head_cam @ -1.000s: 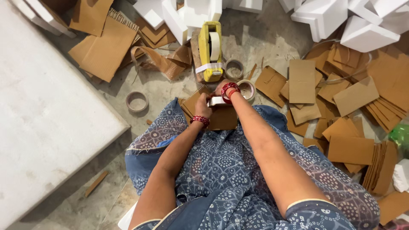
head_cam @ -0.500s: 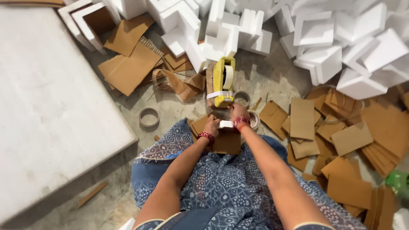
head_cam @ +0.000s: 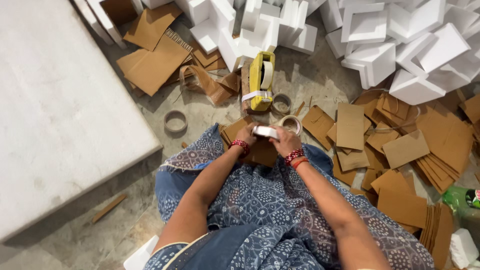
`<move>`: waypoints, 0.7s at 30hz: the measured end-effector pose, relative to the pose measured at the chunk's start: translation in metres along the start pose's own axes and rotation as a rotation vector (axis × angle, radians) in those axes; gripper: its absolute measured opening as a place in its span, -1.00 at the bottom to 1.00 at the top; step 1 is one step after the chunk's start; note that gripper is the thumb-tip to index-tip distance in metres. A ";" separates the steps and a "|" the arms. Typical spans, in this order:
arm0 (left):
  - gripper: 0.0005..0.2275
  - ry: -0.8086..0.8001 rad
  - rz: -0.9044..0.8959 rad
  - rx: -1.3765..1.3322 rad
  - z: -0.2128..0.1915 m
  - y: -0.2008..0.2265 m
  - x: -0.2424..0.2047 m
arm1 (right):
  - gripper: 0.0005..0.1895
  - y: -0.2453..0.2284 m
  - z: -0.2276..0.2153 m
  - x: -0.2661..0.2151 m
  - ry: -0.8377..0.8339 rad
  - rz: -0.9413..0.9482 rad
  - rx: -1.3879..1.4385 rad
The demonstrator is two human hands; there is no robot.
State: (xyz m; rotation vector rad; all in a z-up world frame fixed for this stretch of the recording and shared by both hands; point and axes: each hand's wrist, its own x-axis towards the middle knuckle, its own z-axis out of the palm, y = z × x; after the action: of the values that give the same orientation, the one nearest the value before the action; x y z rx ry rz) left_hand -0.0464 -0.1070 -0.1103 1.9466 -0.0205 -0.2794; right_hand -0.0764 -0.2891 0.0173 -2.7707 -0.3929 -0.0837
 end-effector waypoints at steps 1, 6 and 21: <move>-0.47 -0.021 -0.017 -0.077 -0.009 0.014 -0.002 | -0.50 0.001 -0.003 -0.003 0.083 0.054 0.012; -0.42 -0.020 -0.256 -0.187 -0.049 0.074 -0.017 | -0.40 0.019 0.006 -0.010 0.375 0.380 0.216; -0.57 -0.068 0.189 0.546 -0.066 0.054 0.012 | -0.63 0.076 0.056 -0.012 -0.189 0.592 0.436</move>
State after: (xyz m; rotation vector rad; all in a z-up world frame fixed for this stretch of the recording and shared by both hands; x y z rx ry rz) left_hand -0.0149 -0.0689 -0.0398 2.4544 -0.3557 -0.2285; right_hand -0.0664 -0.3418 -0.0610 -2.3500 0.3386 0.3632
